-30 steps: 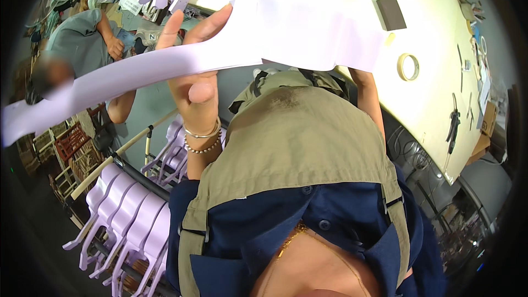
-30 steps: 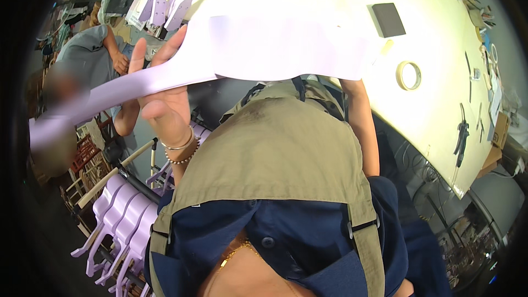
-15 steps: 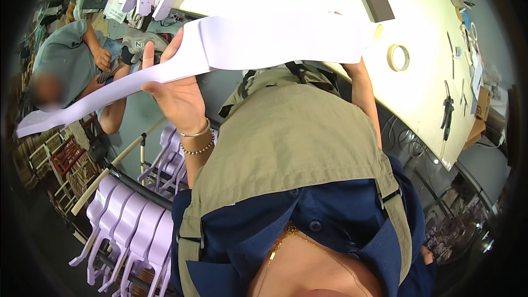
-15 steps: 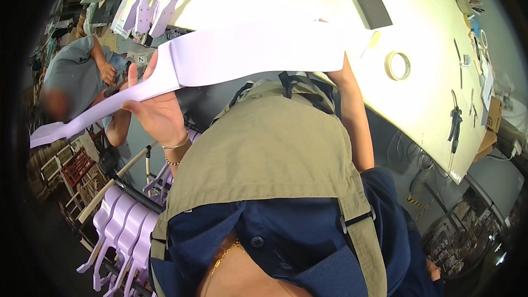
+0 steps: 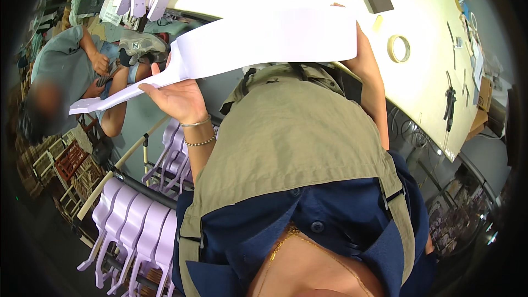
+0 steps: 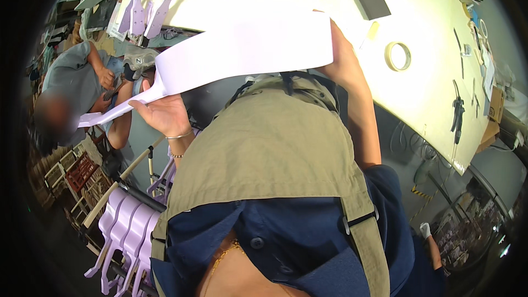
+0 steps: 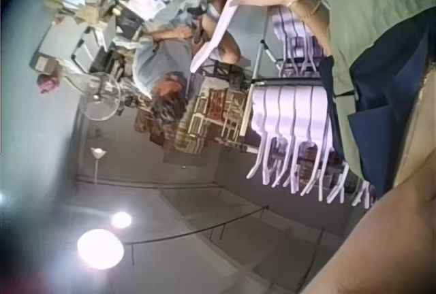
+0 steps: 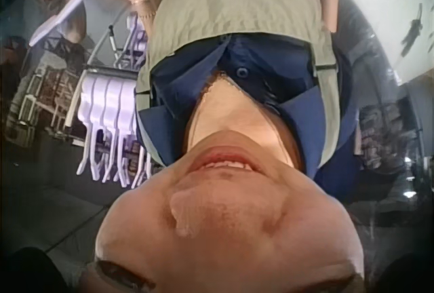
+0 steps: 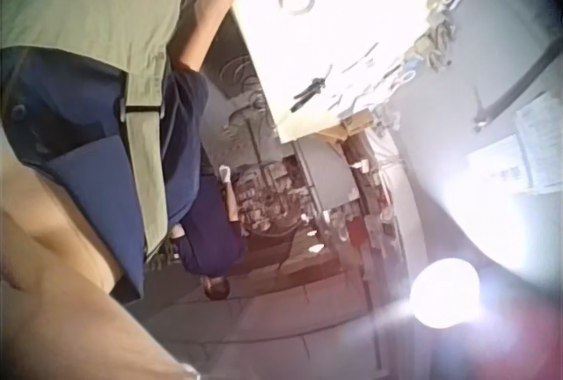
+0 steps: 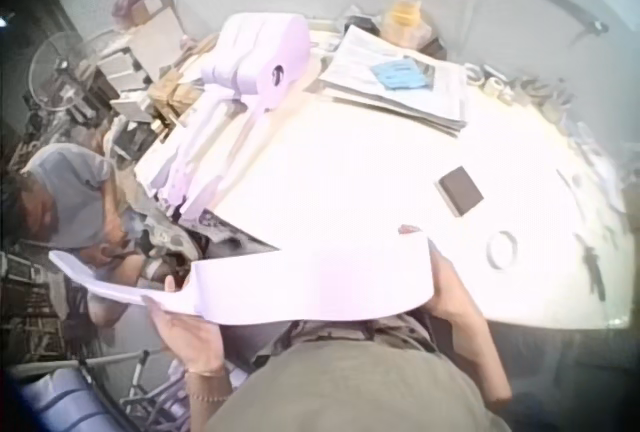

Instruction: The person sands the edges of light purple plastic parts using a sanding block and sandpaper. They repeatedly pick up parts from a rack, sand the edges, inspect them, and return them to the rack.

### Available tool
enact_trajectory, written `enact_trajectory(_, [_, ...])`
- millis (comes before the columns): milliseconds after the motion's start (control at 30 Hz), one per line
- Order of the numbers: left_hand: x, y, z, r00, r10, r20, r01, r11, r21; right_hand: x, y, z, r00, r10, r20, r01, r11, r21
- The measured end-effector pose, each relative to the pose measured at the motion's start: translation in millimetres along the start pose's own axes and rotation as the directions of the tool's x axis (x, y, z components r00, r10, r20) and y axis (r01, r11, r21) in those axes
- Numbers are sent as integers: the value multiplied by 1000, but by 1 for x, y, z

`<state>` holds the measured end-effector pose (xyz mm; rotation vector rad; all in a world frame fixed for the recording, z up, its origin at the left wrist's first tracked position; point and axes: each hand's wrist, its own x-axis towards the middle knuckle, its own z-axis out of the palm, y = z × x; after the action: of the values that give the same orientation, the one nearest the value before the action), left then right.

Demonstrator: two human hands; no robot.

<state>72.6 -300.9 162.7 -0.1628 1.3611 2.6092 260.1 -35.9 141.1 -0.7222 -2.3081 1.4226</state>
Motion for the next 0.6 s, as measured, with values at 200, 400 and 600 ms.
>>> enact_trajectory(200, [26, -38, -61, 958, -261, -119, 238, 955, -175, -2, -42, 4, 998, -60, -13, 56, 971, -233])
enact_trajectory(400, [57, -113, -143, 808, -541, 235, 553, 833, 15, -3, -75, 10, 933, -358, 46, 352, 930, 105])
enact_trajectory(600, [36, -125, -121, 721, -609, 331, 669, 737, -100, -4, -81, 19, 929, -352, 112, 308, 906, 291])
